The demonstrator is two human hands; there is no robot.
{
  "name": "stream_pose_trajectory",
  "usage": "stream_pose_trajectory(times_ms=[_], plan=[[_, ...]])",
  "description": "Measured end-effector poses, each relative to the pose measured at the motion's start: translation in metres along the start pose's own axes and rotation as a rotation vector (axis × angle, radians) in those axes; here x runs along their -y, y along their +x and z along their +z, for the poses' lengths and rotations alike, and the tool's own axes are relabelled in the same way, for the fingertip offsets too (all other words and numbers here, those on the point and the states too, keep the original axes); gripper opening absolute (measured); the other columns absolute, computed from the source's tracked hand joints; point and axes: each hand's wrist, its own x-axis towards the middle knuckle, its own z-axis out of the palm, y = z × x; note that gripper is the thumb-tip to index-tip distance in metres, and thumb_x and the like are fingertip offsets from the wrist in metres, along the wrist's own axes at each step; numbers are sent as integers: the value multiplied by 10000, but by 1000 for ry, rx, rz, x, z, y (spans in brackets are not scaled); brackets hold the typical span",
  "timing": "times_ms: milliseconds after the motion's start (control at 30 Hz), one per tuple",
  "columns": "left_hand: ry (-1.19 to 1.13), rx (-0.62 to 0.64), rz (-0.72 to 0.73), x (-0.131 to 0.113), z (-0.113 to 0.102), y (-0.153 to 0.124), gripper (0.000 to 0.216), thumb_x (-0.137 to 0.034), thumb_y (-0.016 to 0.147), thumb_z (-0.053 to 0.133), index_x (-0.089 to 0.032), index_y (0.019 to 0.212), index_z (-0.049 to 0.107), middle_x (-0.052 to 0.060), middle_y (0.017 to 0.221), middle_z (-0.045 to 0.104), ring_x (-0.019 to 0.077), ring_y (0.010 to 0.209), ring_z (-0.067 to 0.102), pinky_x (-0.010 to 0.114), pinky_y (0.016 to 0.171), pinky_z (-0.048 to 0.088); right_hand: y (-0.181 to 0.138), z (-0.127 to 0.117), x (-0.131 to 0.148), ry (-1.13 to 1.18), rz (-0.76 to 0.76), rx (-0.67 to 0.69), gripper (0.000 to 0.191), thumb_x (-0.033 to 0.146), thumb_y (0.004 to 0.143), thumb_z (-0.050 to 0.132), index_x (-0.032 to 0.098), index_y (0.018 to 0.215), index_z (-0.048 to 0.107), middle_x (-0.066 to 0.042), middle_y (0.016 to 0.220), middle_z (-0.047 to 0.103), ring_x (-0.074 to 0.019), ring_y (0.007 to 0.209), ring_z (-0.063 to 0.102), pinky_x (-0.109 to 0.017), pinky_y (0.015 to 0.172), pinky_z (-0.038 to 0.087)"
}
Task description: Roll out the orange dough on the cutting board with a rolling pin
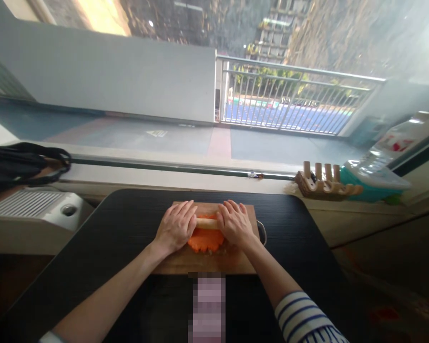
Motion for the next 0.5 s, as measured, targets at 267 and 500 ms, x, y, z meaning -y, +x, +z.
stream_pose_trajectory(times_ms=[267, 500], plan=[[-48, 39, 61, 0, -12, -28, 455, -414, 926, 438, -109, 1231, 582, 152, 1308, 583, 280, 1221, 526, 452, 1011, 408, -29, -6, 3, 70, -116, -108, 402, 379, 954, 407, 167, 1269, 540, -113, 1367, 535, -248, 1303, 428, -441, 1081, 317], [-96, 147, -35, -15, -33, -37, 278, -333, 845, 620, -167, 1069, 635, 106, 1247, 626, 251, 1156, 565, 407, 946, 456, -42, -9, -15, 163, -255, -117, 248, 380, 898, 571, 231, 1088, 627, -76, 1179, 666, -242, 1210, 527, -471, 1057, 334]])
